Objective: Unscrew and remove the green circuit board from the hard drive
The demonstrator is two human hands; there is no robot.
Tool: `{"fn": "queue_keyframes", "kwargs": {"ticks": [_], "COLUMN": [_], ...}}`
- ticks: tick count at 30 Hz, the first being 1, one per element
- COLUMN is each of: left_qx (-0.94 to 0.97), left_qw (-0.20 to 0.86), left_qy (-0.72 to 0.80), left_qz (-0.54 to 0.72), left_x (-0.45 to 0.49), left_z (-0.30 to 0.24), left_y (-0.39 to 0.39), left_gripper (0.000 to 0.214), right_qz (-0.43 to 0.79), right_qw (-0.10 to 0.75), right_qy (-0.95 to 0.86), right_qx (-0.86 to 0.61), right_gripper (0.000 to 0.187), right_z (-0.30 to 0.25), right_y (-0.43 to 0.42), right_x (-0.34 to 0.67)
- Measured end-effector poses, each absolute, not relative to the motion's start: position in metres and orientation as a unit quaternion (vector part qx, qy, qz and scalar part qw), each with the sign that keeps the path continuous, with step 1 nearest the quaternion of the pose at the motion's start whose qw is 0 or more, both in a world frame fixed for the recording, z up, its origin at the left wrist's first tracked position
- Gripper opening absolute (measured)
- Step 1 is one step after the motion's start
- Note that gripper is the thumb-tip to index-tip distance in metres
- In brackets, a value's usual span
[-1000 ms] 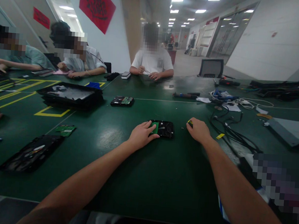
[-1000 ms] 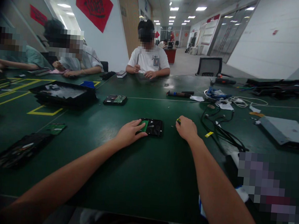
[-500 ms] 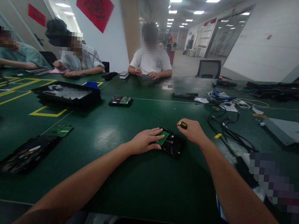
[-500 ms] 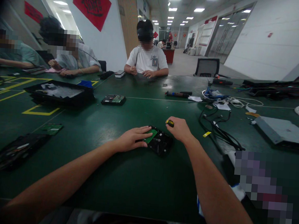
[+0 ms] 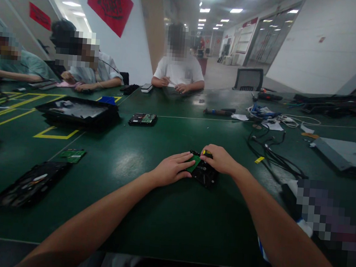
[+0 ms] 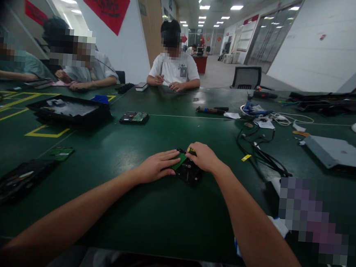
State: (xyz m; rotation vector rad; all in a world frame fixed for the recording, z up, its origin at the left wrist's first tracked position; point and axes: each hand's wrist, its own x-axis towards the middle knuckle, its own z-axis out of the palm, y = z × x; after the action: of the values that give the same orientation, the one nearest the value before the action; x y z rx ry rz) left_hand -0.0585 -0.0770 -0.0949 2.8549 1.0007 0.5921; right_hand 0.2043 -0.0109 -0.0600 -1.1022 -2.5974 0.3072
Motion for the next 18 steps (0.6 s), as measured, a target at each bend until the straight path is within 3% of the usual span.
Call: {"fn": "queue_keyframes", "kwargs": {"ticks": [18], "left_qx": [0.919], "left_qw": [0.072], "left_qy": [0.34], "left_qz": [0.187], "left_x": [-0.0573], "left_z": [-0.0923], "left_y": [-0.0784], "left_gripper": [0.055], "right_qz": [0.062], "right_qw": [0.136], "right_qy": [-0.901], "right_qx": [-0.406], "right_gripper": [0.022], "right_z": [-0.0642], "right_y": [-0.0134], "right_x": [0.1993]}}
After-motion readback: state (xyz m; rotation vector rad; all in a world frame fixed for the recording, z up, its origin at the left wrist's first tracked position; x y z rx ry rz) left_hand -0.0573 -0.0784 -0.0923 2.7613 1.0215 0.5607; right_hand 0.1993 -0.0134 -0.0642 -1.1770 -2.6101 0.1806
